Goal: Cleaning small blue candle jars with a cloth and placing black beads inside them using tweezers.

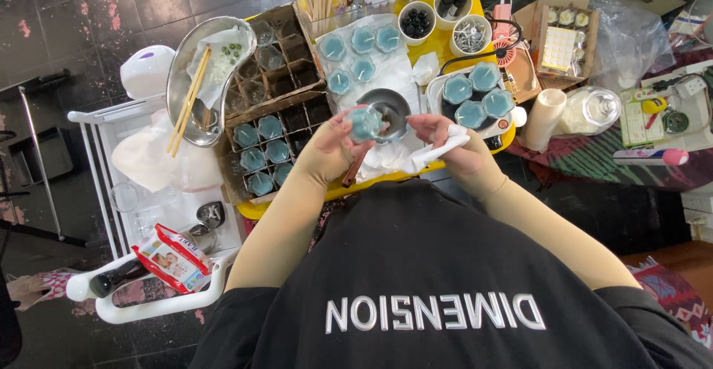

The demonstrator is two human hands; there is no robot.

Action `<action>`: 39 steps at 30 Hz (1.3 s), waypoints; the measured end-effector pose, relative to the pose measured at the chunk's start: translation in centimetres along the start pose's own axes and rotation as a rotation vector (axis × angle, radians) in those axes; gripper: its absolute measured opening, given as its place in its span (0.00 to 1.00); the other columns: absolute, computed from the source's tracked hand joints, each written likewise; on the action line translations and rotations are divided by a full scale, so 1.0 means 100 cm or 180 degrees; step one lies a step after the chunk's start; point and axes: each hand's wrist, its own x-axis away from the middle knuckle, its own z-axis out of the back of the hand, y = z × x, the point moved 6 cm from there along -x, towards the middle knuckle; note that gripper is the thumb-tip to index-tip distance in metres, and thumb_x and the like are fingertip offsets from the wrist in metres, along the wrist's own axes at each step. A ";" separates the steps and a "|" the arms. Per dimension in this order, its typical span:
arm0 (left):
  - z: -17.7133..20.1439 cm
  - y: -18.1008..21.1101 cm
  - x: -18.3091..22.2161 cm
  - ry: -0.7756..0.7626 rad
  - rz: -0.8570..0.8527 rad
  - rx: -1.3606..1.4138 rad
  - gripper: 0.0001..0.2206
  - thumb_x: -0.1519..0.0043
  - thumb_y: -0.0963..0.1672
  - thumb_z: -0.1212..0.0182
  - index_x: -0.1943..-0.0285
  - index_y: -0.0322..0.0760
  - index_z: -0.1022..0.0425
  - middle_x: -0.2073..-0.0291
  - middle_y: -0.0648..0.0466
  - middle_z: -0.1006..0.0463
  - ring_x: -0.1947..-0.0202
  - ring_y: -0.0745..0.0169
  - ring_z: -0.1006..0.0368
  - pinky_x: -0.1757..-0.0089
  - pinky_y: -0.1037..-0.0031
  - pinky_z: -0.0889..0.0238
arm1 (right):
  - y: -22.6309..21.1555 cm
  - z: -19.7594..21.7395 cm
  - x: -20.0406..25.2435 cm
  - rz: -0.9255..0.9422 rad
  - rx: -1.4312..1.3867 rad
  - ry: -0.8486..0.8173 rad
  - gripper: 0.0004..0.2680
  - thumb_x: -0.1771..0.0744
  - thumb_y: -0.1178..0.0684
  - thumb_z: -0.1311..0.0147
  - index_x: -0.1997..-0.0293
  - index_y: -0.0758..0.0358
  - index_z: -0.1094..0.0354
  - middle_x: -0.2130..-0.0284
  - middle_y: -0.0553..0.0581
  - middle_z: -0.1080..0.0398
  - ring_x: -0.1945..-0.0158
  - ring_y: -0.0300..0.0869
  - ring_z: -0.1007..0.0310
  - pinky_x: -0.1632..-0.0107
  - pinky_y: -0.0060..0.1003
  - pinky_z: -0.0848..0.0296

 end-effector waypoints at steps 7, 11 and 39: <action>-0.014 -0.012 0.016 -0.0094 -0.0097 -0.0156 0.26 0.38 0.41 0.32 0.30 0.30 0.34 0.41 0.46 0.25 0.40 0.51 0.26 0.43 0.62 0.29 | -0.031 -0.045 -0.004 -0.0013 -0.1147 -0.0552 0.06 0.35 0.61 0.43 0.69 0.59 0.37 0.30 0.65 0.45 0.22 0.57 0.48 0.22 0.51 0.50; -0.034 -0.008 0.017 -0.0022 -0.0483 -0.0625 0.23 0.39 0.38 0.32 0.34 0.30 0.33 0.43 0.47 0.25 0.40 0.55 0.27 0.38 0.64 0.33 | -0.033 -0.047 -0.005 -0.0023 -0.1343 -0.0556 0.07 0.34 0.60 0.42 0.70 0.59 0.37 0.28 0.64 0.48 0.21 0.55 0.52 0.20 0.49 0.53; 0.067 -0.002 -0.034 0.1392 -0.0686 -0.0359 0.16 0.40 0.41 0.32 0.44 0.36 0.27 0.62 0.60 0.22 0.71 0.74 0.31 0.48 0.64 0.29 | 0.050 -0.039 -0.014 0.0826 0.5851 -0.1568 0.05 0.41 0.57 0.42 0.67 0.57 0.31 0.26 0.62 0.57 0.33 0.45 0.36 0.30 0.71 0.61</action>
